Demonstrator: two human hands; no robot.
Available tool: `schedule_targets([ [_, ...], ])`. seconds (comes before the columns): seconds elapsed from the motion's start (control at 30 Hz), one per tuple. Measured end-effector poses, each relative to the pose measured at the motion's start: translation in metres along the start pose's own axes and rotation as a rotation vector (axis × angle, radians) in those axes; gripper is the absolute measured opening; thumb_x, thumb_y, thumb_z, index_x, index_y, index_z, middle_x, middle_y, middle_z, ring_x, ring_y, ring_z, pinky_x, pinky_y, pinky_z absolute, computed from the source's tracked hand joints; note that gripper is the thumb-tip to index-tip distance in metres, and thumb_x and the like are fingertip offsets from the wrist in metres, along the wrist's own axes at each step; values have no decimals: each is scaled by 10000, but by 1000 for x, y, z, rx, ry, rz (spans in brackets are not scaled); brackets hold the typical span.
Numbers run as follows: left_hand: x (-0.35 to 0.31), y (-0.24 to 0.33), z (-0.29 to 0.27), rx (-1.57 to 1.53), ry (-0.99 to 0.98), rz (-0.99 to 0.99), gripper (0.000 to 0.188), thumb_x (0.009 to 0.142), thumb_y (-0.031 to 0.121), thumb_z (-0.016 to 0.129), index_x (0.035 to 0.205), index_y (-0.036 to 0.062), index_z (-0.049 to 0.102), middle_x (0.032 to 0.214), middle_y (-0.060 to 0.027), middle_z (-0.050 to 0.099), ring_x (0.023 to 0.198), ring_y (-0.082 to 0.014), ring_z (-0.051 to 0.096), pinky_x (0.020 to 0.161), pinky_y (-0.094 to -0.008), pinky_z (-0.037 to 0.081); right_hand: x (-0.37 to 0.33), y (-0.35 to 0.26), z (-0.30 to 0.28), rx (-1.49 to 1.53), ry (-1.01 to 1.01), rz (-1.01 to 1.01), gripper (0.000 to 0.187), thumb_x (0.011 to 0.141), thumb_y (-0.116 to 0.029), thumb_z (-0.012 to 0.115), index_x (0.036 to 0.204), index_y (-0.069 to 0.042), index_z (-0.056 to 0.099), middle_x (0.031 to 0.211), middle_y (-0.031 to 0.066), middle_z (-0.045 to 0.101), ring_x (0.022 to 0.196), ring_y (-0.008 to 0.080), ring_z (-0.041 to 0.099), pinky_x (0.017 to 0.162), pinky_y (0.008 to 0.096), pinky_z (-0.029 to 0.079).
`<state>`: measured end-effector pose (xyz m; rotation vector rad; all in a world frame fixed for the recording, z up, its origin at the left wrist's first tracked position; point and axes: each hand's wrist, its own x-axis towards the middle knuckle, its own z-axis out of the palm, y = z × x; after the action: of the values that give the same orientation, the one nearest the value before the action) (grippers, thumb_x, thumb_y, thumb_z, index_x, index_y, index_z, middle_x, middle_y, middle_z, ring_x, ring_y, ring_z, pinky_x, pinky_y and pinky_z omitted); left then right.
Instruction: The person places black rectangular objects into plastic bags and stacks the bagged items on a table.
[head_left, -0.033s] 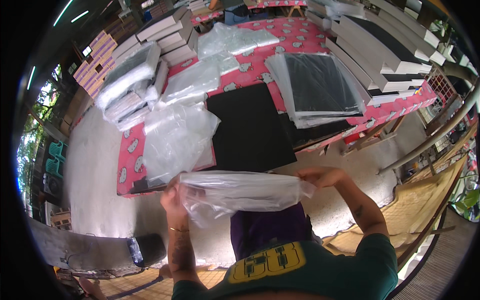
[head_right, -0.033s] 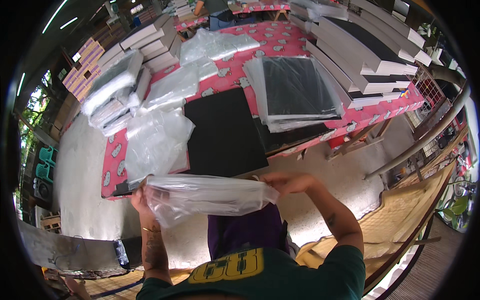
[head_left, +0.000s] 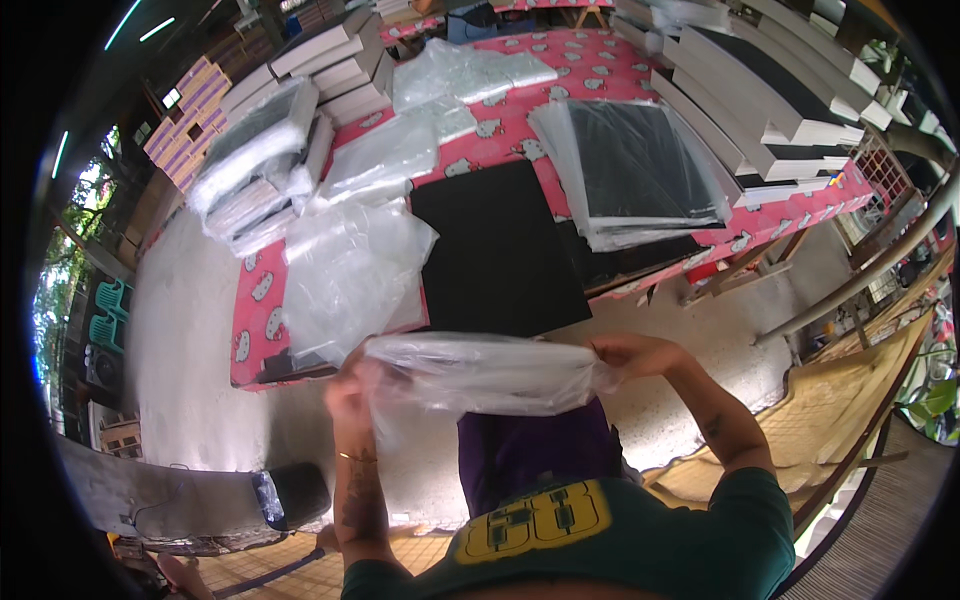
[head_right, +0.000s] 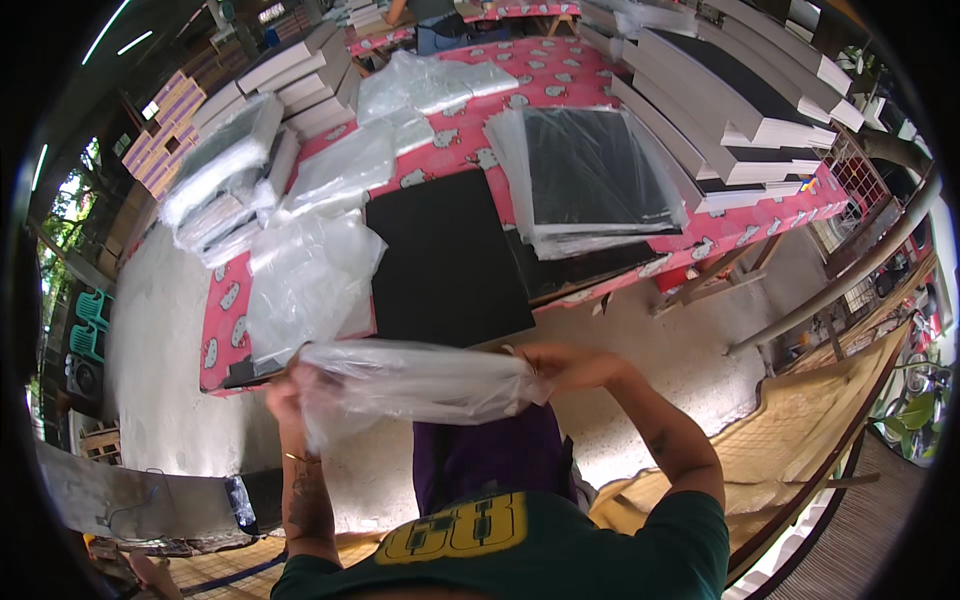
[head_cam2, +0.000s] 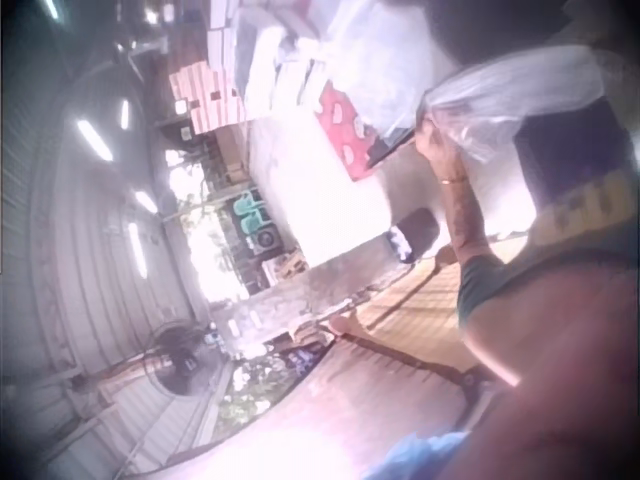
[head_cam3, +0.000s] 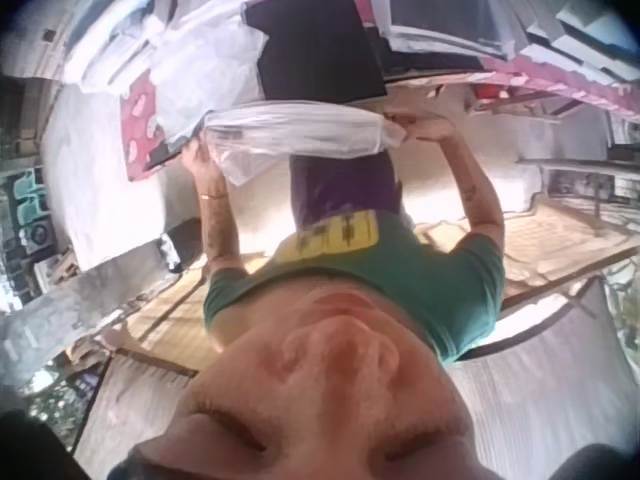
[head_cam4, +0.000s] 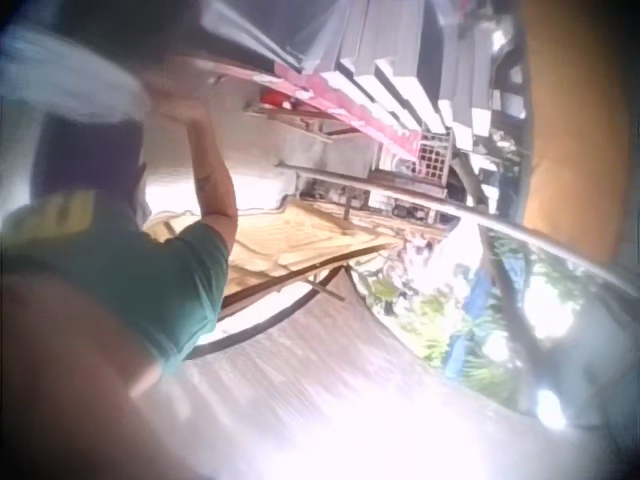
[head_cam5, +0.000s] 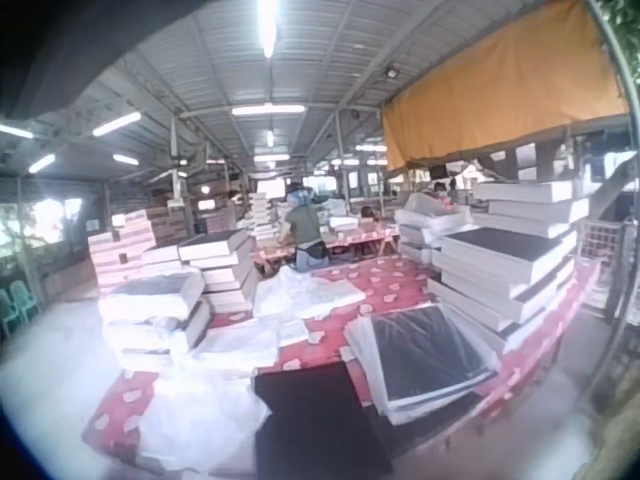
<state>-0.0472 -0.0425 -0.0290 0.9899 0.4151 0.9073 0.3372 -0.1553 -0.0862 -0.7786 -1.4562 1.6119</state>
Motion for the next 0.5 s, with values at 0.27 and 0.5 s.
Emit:
schedule_targets([
  [0.27, -15, -103, 24, 727, 622, 88, 433, 856, -8, 432, 1284, -3, 498, 723, -23, 565, 561, -92, 489, 521, -248, 418, 14, 50, 49, -360, 1044, 186, 427, 860, 17, 479, 1281, -52, 500, 904, 111, 595, 642, 151, 599, 526, 299, 483],
  [0.5, -29, -110, 16, 1096, 467, 68, 602, 825, -20, 419, 1421, 3, 335, 867, -143, 618, 552, -134, 478, 535, -282, 415, 19, 65, 54, -493, 1010, -49, 513, 856, 34, 466, 1358, -72, 466, 893, 165, 640, 614, 179, 617, 587, 307, 506],
])
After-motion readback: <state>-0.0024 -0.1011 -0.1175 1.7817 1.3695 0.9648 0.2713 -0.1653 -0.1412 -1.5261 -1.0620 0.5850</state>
